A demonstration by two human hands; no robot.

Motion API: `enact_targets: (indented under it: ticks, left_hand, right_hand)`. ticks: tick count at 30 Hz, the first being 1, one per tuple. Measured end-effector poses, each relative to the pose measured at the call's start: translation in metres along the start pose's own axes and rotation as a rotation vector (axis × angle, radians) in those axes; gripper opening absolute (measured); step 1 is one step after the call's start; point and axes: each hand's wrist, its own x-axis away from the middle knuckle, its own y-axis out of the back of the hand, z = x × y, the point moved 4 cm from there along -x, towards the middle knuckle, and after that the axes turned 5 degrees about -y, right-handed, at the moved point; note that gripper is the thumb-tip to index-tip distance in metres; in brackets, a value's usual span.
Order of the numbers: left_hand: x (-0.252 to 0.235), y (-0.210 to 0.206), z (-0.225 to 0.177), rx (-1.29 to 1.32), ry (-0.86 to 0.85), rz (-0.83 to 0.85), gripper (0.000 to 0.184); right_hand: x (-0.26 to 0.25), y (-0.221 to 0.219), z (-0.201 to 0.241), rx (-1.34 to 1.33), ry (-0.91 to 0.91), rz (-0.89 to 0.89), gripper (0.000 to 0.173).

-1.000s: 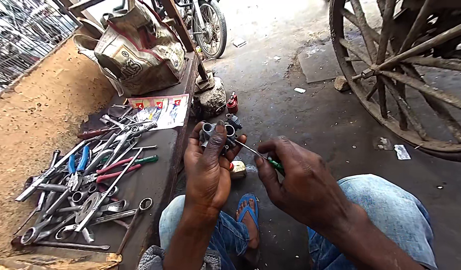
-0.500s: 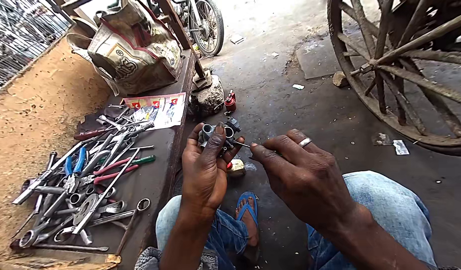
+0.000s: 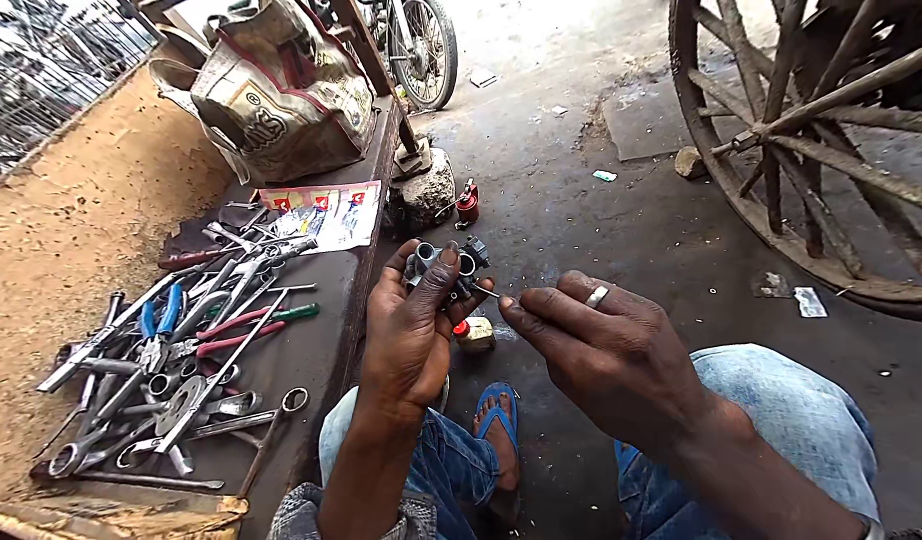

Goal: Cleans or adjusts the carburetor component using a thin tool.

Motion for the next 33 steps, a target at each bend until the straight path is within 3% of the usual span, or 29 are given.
enact_targets:
  ticks: [7,12,17,23,27,33]
  left_hand:
    - [0.001,-0.004,0.003,-0.049,-0.031,-0.009,0.044]
    - [0.001,-0.006,0.004,-0.082,-0.092,0.016,0.041]
    - [0.001,-0.005,0.005,-0.076,-0.089,0.051,0.041]
    - [-0.002,-0.002,0.007,-0.074,-0.012,0.05,0.039]
    - [-0.003,-0.005,0.009,-0.048,0.009,0.039,0.032]
    - [-0.001,-0.004,0.009,-0.078,0.003,0.04,0.034]
  right_hand:
    - [0.005,-0.009,-0.001,-0.072,-0.117,0.039,0.023]
    - [0.007,-0.013,-0.008,-0.414,-0.488,0.012,0.018]
    - [0.008,-0.015,-0.018,-0.716,-0.83,0.12,0.013]
    - [0.008,-0.008,-0.004,-0.119,-0.253,0.054,0.025]
    - [0.006,-0.005,0.001,0.033,-0.173,0.058,0.028]
    - [0.006,-0.005,0.002,0.053,-0.202,0.059,0.03]
